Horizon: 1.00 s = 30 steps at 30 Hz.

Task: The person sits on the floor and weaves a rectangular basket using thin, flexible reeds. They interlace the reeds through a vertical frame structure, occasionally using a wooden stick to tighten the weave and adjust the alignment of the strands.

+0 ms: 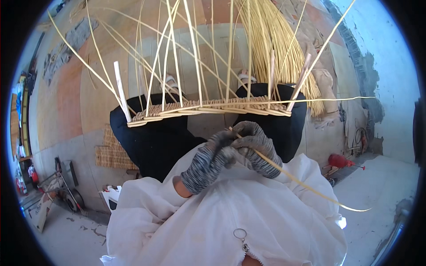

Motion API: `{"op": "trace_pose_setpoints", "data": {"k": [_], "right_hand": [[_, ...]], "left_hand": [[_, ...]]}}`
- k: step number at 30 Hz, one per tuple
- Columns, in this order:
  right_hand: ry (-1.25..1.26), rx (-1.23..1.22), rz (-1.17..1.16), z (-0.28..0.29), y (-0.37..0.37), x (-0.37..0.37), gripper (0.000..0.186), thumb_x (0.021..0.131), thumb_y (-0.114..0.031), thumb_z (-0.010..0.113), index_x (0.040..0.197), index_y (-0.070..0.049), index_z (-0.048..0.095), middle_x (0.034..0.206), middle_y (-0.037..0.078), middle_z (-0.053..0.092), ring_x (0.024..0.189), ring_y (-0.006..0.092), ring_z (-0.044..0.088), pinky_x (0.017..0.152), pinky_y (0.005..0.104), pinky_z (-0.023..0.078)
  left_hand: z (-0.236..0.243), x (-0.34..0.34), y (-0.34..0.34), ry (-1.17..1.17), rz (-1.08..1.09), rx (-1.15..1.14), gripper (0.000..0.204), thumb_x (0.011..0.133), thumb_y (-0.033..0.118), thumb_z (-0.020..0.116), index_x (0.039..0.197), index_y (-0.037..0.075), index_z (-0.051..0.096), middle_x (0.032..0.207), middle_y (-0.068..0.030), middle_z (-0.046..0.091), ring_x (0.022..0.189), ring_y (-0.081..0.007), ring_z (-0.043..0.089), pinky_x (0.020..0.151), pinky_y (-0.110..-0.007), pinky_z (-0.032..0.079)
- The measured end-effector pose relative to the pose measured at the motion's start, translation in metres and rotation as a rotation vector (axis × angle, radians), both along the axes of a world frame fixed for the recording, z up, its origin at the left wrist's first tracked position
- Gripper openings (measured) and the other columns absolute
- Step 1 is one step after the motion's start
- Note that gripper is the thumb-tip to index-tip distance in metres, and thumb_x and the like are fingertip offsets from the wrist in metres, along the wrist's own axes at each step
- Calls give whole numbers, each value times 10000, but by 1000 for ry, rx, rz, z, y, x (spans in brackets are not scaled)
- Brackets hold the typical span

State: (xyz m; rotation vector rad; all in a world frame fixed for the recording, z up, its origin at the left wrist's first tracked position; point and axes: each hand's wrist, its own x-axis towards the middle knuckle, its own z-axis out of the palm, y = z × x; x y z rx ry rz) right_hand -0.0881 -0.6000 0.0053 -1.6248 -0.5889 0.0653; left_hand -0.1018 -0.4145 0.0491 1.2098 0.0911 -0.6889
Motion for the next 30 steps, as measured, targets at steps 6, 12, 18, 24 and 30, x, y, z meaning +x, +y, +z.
{"op": "trace_pose_setpoints", "data": {"k": [6, 12, 18, 24, 30], "right_hand": [[340, -67, 42, 30, 49, -3, 468, 869, -107, 583, 1286, 5, 403, 1163, 145, 462, 908, 185, 578, 731, 299, 494], [104, -111, -48, 20, 32, 0, 250, 807, -149, 644, 1014, -9, 634, 961, 130, 628, 792, 202, 623, 699, 253, 502], [277, -303, -80, 40, 54, 25, 229, 752, -109, 678, 971, -42, 659, 980, 77, 656, 816, 169, 639, 672, 266, 517], [292, -321, -18, 62, 89, 44, 181, 751, -44, 684, 929, -13, 663, 939, 115, 664, 856, 191, 654, 697, 241, 530], [253, -310, 120, -6, 52, 18, 241, 809, -47, 649, 1032, 40, 616, 1026, 146, 633, 944, 199, 616, 788, 260, 506]], "left_hand": [[-24, -2, 33, 289, 263, -445, 380, 920, 377, 503, 1065, 28, 549, 784, -22, 545, 618, -66, 504, 513, -215, 415], [-52, 30, 44, 482, 611, -547, 269, 915, 284, 533, 1007, 32, 542, 826, -23, 550, 585, -73, 471, 508, -203, 399], [-47, 36, 55, 406, 489, -332, 321, 911, 306, 536, 1037, 12, 554, 837, -59, 596, 585, -87, 508, 475, -215, 408], [-42, 39, 63, 533, 631, -370, 298, 916, 323, 523, 965, 31, 560, 797, -70, 599, 569, -108, 538, 457, -201, 426], [-40, 40, 83, -115, 234, 354, 317, 912, 266, 532, 1063, -12, 546, 852, -103, 637, 683, -178, 619, 540, -273, 494]]}}
